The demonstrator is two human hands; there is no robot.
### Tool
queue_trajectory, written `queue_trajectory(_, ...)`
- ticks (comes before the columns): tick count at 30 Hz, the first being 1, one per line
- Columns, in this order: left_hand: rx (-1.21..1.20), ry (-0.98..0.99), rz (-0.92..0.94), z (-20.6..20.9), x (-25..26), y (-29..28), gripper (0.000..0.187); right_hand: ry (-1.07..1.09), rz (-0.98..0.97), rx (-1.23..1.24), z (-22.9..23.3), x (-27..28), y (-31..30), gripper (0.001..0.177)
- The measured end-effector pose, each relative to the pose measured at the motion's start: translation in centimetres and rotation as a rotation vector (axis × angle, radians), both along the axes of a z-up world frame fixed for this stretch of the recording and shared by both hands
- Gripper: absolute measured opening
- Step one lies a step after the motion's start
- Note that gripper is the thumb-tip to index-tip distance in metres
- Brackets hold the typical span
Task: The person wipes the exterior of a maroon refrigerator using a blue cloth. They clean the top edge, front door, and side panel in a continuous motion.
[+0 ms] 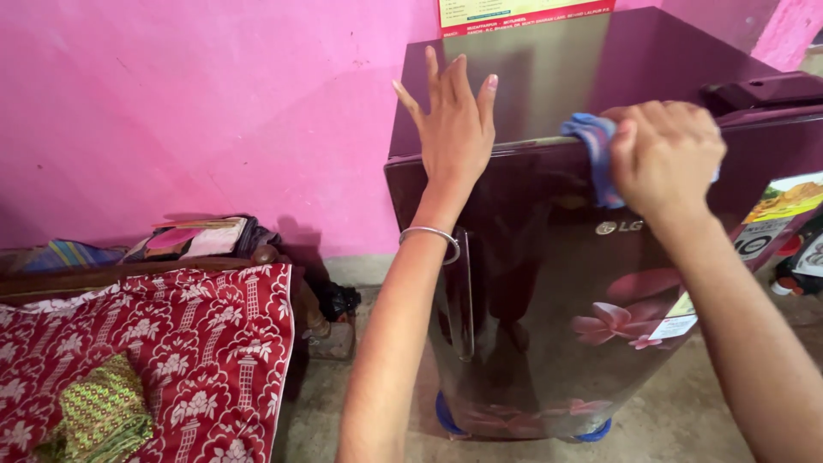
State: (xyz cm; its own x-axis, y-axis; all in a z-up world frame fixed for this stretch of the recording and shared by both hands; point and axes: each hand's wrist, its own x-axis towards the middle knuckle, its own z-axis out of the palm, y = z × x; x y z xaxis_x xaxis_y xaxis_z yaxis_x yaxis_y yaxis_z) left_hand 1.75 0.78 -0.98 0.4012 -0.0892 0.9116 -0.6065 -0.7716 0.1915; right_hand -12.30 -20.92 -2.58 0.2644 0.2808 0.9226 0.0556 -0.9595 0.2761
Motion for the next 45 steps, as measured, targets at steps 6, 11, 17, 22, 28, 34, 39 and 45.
queue_trajectory(6,0.001,0.005,0.007,-0.2,0.0,0.0,0.056,0.020,-0.120,0.016,0.0,-1.0,-6.4,0.033)
queue_trajectory(11,-0.005,-0.016,0.013,-0.2,0.0,0.0,0.055,0.065,-0.089,0.099,-1.0,-0.5,-13.4,0.032)
queue_trajectory(17,0.001,-0.041,0.022,0.1,-0.4,-0.3,0.055,0.123,0.100,0.400,-4.2,3.1,-21.6,0.033)
queue_trajectory(22,0.031,-0.024,0.050,0.4,-0.8,-0.7,0.053,0.068,-0.068,0.421,-5.4,4.0,-20.8,0.034)
queue_trajectory(28,0.014,-0.049,0.038,0.3,-0.9,-0.8,0.054,0.046,-0.238,0.146,-4.3,4.3,-7.1,0.029)
queue_trajectory(34,0.019,-0.030,0.032,0.1,-0.5,-0.8,0.053,-0.114,0.021,0.004,-1.3,4.7,7.2,0.017)
queue_trajectory(39,0.018,-0.007,0.003,0.0,-0.1,-0.5,0.052,-0.010,0.214,0.043,0.2,2.9,10.0,0.015)
queue_trajectory(45,0.017,-0.039,0.018,-0.3,0.2,-0.5,0.053,-0.026,0.143,-0.003,0.7,-0.1,6.2,0.021)
